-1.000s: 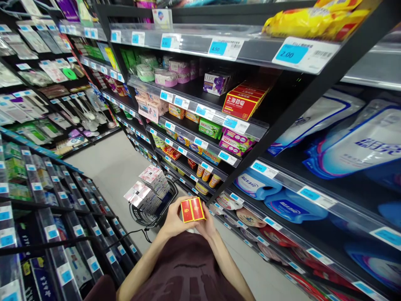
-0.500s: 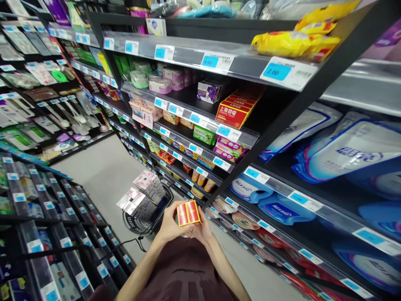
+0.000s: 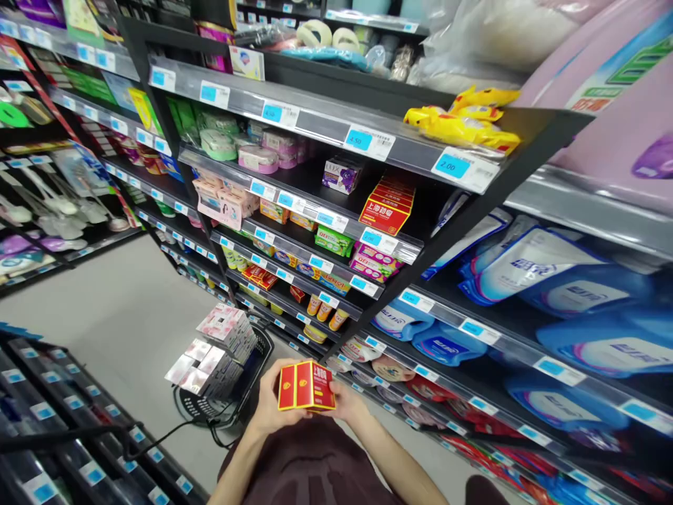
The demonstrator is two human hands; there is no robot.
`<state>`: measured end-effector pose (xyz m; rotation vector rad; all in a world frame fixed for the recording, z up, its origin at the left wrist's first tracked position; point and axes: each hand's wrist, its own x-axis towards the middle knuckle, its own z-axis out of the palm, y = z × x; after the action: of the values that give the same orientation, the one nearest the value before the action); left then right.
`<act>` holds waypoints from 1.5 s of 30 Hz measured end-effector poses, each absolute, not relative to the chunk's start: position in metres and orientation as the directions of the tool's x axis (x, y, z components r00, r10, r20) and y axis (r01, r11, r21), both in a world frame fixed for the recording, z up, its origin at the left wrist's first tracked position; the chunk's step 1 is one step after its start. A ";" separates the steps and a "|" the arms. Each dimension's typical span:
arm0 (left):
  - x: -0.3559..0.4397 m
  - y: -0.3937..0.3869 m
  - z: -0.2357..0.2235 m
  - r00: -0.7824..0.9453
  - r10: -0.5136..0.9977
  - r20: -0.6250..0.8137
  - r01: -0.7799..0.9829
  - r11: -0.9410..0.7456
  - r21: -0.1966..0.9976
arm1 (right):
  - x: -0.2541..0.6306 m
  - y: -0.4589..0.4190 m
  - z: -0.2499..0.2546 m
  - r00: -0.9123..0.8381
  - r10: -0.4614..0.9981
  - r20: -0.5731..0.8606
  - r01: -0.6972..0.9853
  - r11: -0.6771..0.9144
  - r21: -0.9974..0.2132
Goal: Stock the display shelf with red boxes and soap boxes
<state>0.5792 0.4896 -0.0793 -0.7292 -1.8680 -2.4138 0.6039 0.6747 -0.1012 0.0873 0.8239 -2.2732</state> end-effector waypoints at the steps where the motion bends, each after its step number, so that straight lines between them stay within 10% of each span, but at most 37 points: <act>1: 0.577 0.485 -0.077 -0.872 0.294 0.391 0.298 -0.315 0.901 | 0.602 0.672 -0.092 -0.749 -0.599 -0.283 0.637 -0.533 -0.557; 10: 0.552 0.443 -0.063 -0.884 0.192 0.427 0.304 -0.459 0.835 | 0.556 0.684 0.049 -0.954 -0.297 -0.045 0.092 -0.144 -0.985; 17: 0.557 0.408 -0.111 -0.930 0.345 0.128 0.003 -0.342 0.940 | 0.502 0.762 0.162 -0.777 0.261 0.573 -0.437 0.431 -0.789; 34: 0.549 0.382 -0.128 -0.866 0.494 0.079 -0.052 -0.246 0.968 | 0.443 0.790 0.214 -0.765 0.263 0.588 -0.331 0.622 -0.709; 45: 0.562 0.369 -0.149 -0.837 0.546 0.041 -0.160 -0.315 0.935 | 0.369 0.825 0.223 -0.668 0.589 0.455 -0.169 0.475 -0.863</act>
<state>0.5620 0.3695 -0.1486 -0.6567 -1.9931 -2.9146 0.3687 0.8254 0.2226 0.5817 3.2697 -2.1017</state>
